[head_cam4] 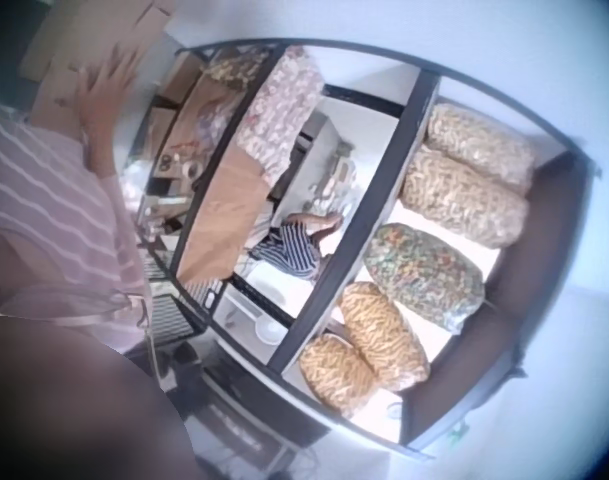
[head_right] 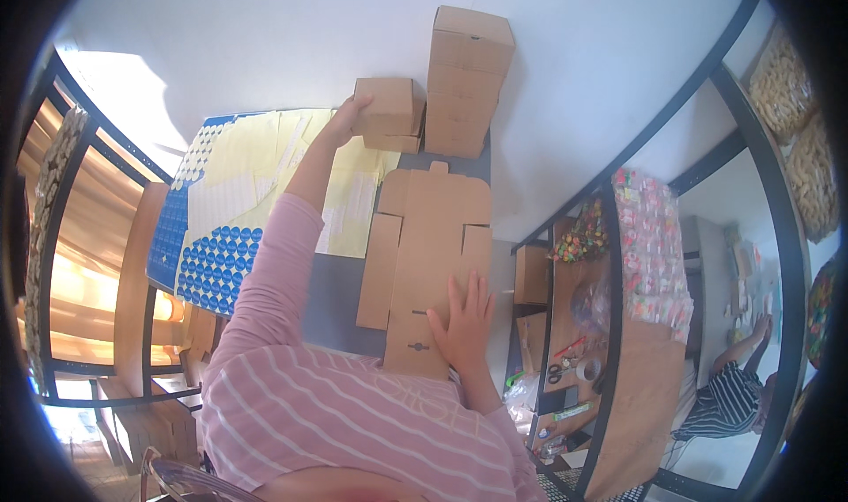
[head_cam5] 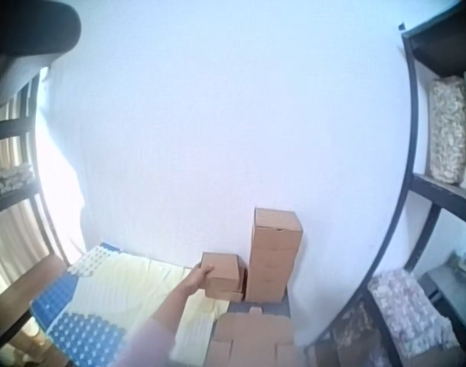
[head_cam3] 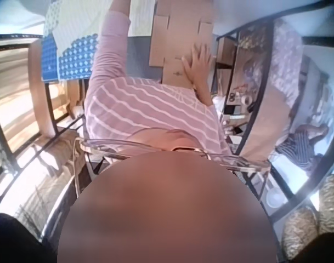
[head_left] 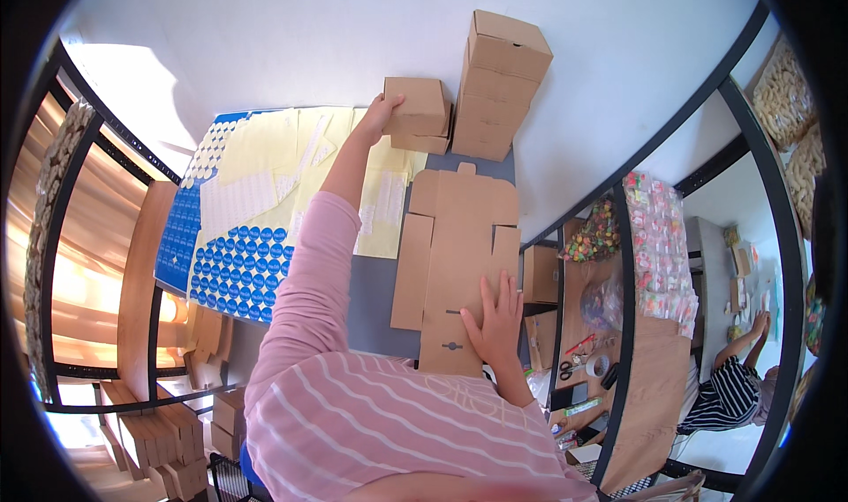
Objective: The person assembles small cardboard boxes, places multiple small plastic bags containing colorful items into each box, and closes the flaps. The person repeats this process for several boxes, stacking completed boxes on the table.
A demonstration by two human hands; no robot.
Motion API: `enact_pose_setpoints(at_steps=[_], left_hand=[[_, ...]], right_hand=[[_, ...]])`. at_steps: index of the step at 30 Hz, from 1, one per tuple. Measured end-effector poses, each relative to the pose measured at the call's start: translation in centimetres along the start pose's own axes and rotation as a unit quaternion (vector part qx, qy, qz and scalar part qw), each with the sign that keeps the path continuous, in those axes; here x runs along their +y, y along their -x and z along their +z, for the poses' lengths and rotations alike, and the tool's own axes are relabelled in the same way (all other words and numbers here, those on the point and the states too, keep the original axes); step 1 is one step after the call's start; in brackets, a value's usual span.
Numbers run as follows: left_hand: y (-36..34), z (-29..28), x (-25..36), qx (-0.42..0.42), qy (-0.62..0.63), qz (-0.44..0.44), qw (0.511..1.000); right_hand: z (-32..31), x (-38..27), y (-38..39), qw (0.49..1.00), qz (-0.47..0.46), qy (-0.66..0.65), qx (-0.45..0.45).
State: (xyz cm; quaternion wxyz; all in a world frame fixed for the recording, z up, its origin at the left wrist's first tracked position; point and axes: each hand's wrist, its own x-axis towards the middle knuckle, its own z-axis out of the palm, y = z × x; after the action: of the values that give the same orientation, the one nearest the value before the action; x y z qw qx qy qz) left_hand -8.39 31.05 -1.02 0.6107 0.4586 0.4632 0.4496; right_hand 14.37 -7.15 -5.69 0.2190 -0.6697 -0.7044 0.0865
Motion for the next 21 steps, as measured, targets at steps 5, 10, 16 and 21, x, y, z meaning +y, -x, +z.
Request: enact_pose_setpoints(at_steps=[5,10,16,21], left_hand=[[-1.5,0.1,-0.7,0.01,-0.068,0.01,0.998],[0.0,0.9,0.1,0.012,-0.058,0.011,0.998],[1.0,1.1,-1.7,0.002,-0.001,0.089,0.996],[0.8,1.0,-2.5,0.02,0.033,0.071,0.997]], right_hand=[[0.1,-0.1,-0.1,1.0,0.0,0.0,0.006],[-0.4,-0.3,-0.3,1.0,0.013,0.011,-0.004],[-0.6,0.5,-8.5,0.974,-0.022,-0.223,-0.007],[4.0,-0.1,-22.2,0.786,0.118,-0.587,-0.152]])
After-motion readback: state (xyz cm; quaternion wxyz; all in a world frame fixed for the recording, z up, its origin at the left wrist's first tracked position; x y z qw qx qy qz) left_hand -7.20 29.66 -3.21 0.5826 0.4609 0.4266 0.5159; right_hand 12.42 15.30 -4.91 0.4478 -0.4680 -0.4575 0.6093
